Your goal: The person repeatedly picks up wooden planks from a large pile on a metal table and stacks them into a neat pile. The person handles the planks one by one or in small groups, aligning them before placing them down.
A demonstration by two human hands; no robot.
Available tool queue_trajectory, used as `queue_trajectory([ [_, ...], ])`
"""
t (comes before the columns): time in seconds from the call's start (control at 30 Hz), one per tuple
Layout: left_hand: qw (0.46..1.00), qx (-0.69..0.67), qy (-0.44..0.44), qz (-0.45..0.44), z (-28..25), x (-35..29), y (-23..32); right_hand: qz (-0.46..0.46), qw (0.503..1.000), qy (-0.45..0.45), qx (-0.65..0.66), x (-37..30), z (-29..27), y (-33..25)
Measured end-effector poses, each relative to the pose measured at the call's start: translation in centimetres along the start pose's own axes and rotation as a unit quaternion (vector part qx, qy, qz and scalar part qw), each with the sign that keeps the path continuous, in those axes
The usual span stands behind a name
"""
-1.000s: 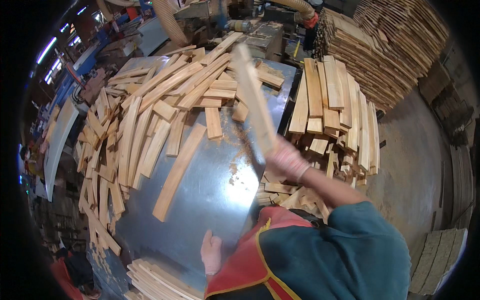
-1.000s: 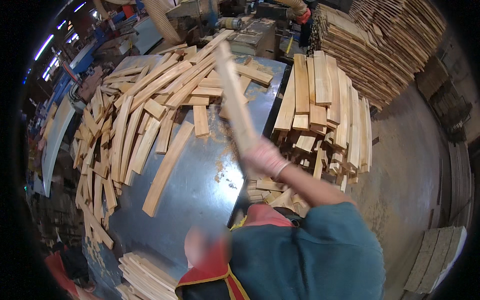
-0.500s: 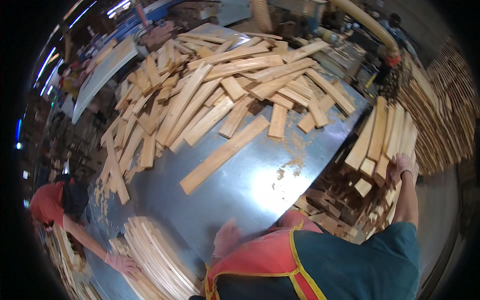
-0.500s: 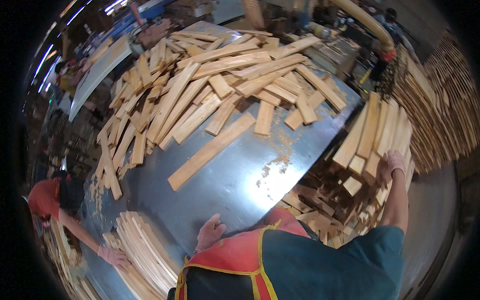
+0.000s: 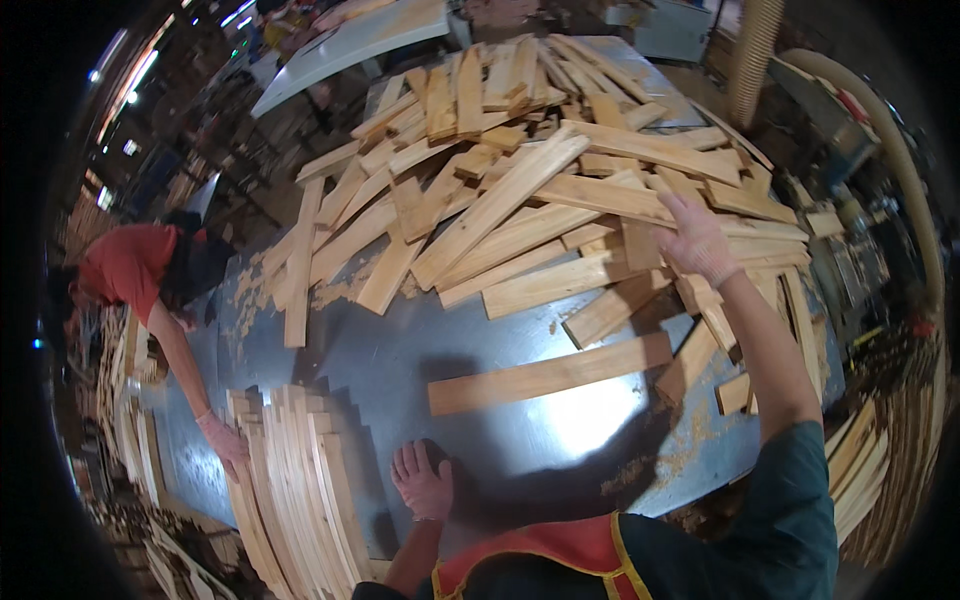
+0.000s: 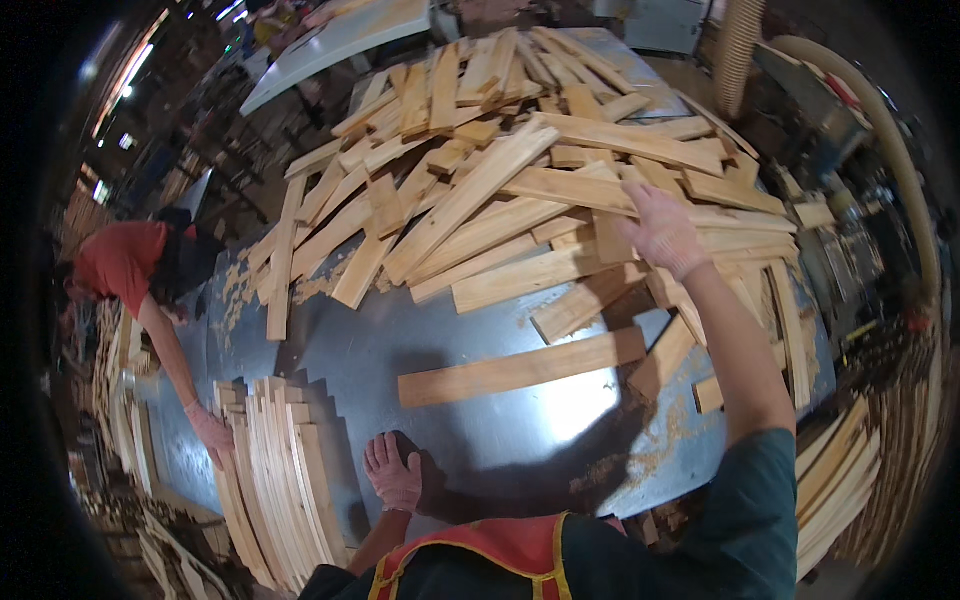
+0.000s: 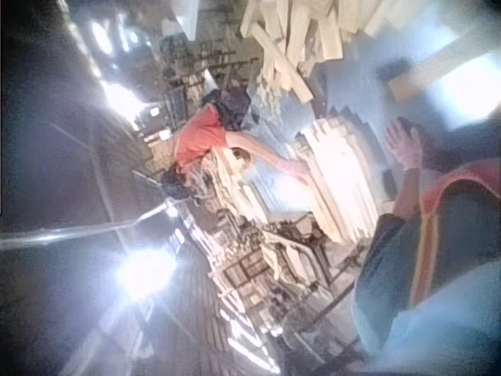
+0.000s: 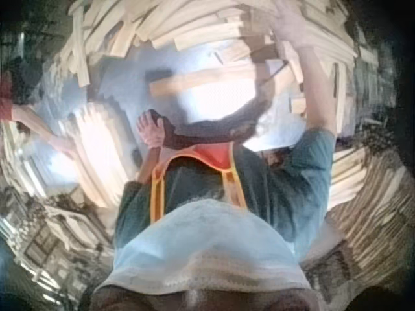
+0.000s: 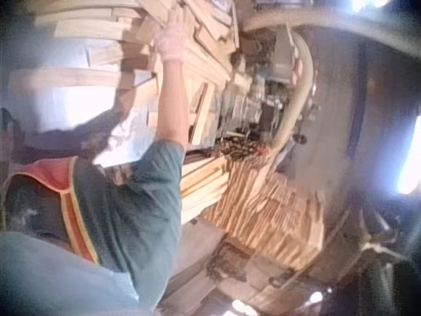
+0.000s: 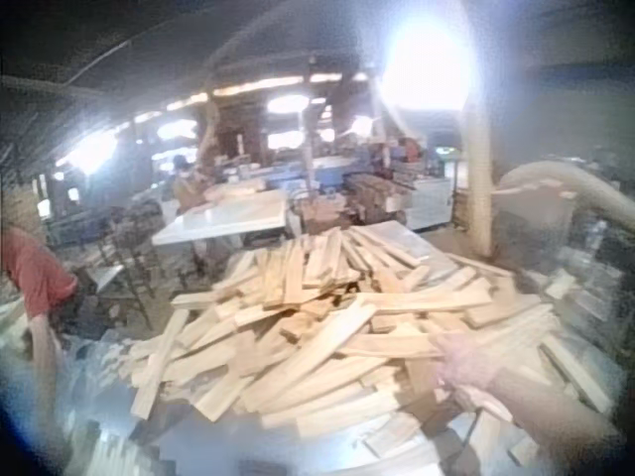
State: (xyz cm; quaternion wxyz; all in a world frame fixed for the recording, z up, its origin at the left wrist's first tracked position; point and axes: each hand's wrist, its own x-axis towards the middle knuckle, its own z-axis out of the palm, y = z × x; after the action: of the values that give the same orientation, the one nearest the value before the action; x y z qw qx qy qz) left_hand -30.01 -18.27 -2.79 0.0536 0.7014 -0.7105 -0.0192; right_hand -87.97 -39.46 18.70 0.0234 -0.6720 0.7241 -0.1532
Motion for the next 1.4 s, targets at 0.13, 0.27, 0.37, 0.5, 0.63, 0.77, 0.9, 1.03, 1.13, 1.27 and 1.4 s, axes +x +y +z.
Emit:
queue_trajectory([
  [0.13, 1.0, 0.009, -0.021, 0.007, -0.1, 0.7, -0.2, -0.09, 0.988, 0.032, -0.118, 12.5, 5.3, -4.2],
  [0.27, 1.0, -0.007, -0.014, 0.012, -0.6, 1.1, 0.1, -0.21, 0.961, -0.056, -0.168, 19.2, 10.2, -15.1],
  [0.37, 1.0, 0.011, 0.001, 0.01, -0.9, 0.7, 0.0, -0.279, 0.935, -0.073, -0.205, 20.4, 13.6, -19.9],
  [0.5, 0.999, -0.03, 0.006, 0.019, -2.7, 1.6, 0.5, -0.276, 0.913, -0.173, -0.247, 18.0, 15.7, -21.3],
  [0.63, 0.999, -0.027, 0.008, 0.015, -2.9, 1.4, 0.9, -0.396, 0.883, -0.147, -0.206, 9.6, 16.0, -17.8],
  [0.77, 0.999, -0.025, -0.021, 0.004, -1.6, -0.1, -0.1, -0.416, 0.88, -0.126, -0.19, -5.3, 11.6, -14.6],
  [0.9, 0.997, -0.016, 0.063, 0.039, -1.5, -0.3, -0.4, -0.109, 0.966, -0.214, -0.095, -17.8, 11.4, -13.0],
  [1.03, 0.998, -0.019, 0.046, 0.046, -1.2, -0.2, -1.4, 0.266, 0.964, -0.004, 0.0, -25.7, 14.6, -12.1],
  [1.13, 0.997, -0.034, 0.01, 0.075, -4.2, 0.8, -0.5, 0.274, 0.957, -0.012, 0.089, -28.6, 15.2, -9.5],
  [1.27, 0.977, -0.065, 0.069, 0.19, -1.7, -0.3, -3.6, 0.224, 0.946, 0.041, 0.232, -35.6, 8.7, -14.0],
  [1.4, 0.986, -0.024, 0.051, 0.154, -0.3, -3.1, -5.6, 0.276, 0.916, 0.181, 0.227, -43.2, 2.2, -12.0],
])
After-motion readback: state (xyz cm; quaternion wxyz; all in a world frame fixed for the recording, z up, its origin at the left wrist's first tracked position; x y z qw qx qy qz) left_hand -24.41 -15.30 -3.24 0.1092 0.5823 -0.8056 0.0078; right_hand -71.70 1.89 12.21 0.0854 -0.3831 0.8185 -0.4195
